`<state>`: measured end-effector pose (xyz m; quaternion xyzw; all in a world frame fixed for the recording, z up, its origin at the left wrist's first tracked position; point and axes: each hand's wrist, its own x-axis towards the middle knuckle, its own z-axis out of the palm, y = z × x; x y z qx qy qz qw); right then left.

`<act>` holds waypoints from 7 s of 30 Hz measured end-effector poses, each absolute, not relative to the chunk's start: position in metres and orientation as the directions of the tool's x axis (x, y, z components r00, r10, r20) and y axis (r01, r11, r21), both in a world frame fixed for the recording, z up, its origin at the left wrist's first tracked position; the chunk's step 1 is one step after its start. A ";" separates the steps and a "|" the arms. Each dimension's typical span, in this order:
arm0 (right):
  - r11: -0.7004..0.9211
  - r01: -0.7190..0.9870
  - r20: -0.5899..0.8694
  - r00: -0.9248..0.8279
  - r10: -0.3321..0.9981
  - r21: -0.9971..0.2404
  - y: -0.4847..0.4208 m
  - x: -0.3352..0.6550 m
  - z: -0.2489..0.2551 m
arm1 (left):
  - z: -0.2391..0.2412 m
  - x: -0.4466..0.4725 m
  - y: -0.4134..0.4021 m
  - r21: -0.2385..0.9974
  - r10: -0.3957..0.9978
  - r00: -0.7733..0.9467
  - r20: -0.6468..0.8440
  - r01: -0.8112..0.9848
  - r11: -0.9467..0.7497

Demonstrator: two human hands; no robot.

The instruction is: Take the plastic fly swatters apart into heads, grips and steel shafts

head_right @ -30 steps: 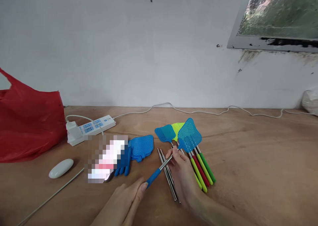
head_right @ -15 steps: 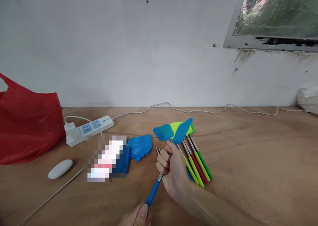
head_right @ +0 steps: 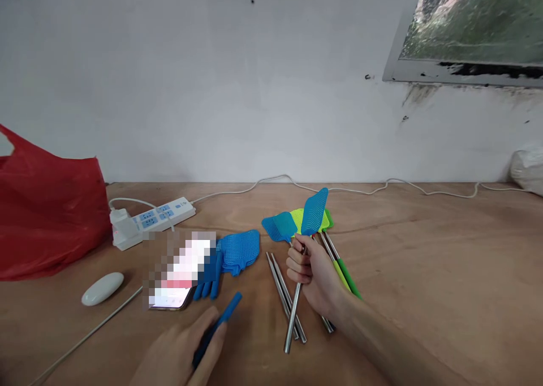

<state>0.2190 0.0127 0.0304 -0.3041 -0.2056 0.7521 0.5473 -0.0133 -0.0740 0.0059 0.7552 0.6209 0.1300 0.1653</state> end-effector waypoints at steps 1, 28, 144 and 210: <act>-0.323 -0.685 -0.230 -0.227 0.946 -0.653 0.013 0.220 0.030 | 0.011 -0.013 -0.065 0.333 0.984 0.179 0.007 0.927 -0.171; -0.497 -0.545 -0.272 -0.443 0.854 -0.674 0.012 0.234 0.022 | 0.032 -0.006 0.010 -0.081 0.990 0.140 0.015 0.987 -0.138; -0.511 -0.210 -0.393 -0.423 0.816 -0.834 0.007 0.242 0.020 | -0.006 -0.030 0.042 0.118 0.770 0.546 0.330 0.786 -0.607; 0.251 0.454 0.288 0.013 0.958 -0.855 0.010 0.264 0.023 | 0.000 -0.032 0.041 0.235 0.728 0.573 0.376 0.701 -0.674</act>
